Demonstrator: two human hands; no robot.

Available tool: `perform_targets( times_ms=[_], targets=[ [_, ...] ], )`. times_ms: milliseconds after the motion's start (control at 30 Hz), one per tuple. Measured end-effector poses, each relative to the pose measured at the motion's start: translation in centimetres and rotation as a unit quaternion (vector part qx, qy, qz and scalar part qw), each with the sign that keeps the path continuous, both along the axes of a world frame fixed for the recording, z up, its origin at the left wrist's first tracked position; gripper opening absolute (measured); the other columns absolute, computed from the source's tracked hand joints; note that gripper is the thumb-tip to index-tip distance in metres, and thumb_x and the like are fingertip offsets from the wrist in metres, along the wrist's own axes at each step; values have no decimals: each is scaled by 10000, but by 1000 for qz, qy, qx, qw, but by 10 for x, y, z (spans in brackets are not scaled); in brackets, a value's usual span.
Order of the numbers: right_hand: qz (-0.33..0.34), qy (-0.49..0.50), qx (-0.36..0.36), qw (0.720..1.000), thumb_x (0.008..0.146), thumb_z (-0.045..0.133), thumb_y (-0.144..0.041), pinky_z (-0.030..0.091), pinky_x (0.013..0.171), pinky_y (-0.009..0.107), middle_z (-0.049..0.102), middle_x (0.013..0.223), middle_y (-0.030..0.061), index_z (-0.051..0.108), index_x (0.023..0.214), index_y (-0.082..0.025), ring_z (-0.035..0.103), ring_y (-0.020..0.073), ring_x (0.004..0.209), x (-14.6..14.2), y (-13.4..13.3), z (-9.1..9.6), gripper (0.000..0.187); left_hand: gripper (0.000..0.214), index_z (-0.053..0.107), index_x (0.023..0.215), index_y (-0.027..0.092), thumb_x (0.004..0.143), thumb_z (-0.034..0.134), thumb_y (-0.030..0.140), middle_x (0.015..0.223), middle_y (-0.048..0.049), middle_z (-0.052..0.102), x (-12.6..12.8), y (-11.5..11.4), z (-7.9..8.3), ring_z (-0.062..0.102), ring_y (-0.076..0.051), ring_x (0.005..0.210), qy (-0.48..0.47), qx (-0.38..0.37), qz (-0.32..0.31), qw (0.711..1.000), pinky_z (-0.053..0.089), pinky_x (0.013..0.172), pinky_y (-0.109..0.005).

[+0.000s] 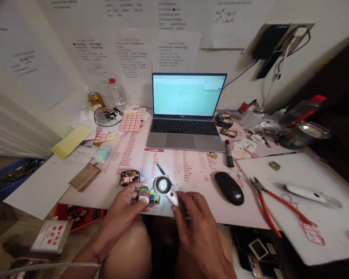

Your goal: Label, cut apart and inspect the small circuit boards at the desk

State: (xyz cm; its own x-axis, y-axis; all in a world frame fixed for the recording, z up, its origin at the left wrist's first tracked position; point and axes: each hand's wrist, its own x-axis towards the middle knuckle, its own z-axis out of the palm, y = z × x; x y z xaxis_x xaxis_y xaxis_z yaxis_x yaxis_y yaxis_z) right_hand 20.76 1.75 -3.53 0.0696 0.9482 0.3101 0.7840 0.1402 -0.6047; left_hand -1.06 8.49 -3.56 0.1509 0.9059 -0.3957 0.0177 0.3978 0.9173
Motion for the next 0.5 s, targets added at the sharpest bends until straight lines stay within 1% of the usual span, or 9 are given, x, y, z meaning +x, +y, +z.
perform_targets(
  times_ms=[100,167,233,333,500],
  targets=[
    [36,-55,36,997,1110,520,-356,633,791,338,686,1097,79,664,1319,-278,715,225,943,-6,-10,6,266,508,722,1244,211,738,766,197,1062,-74,808,-4,0,-4,757,-243,928,14,33,-13,999,595,757,-314],
    [46,-74,40,995,1114,507,-332,641,806,360,688,1071,81,671,1310,-277,710,234,943,-9,-11,8,262,533,727,1274,229,744,781,198,1151,-89,808,-7,1,-6,754,-266,999,5,43,-21,999,589,768,-318],
    [52,-82,29,995,1113,505,-311,647,827,384,690,1086,90,672,1314,-261,707,246,967,-10,-10,8,267,563,722,1308,240,753,814,235,1209,-103,801,-10,3,-10,753,-290,1043,-5,48,-24,999,596,800,-346],
    [57,-90,12,994,1116,496,-295,649,832,399,689,1123,101,665,1344,-245,697,256,1003,-9,-9,6,288,604,724,1327,244,739,863,274,1243,-117,794,-13,5,-14,750,-312,1081,-7,54,-19,998,599,840,-371],
    [65,-99,-22,993,1128,459,-283,637,894,452,685,1194,102,648,1372,-271,677,274,1058,-8,-9,-1,309,628,725,1335,246,729,883,279,1272,-124,785,-11,6,-14,750,-318,1087,3,48,-10,999,602,827,-372]
  ],
)
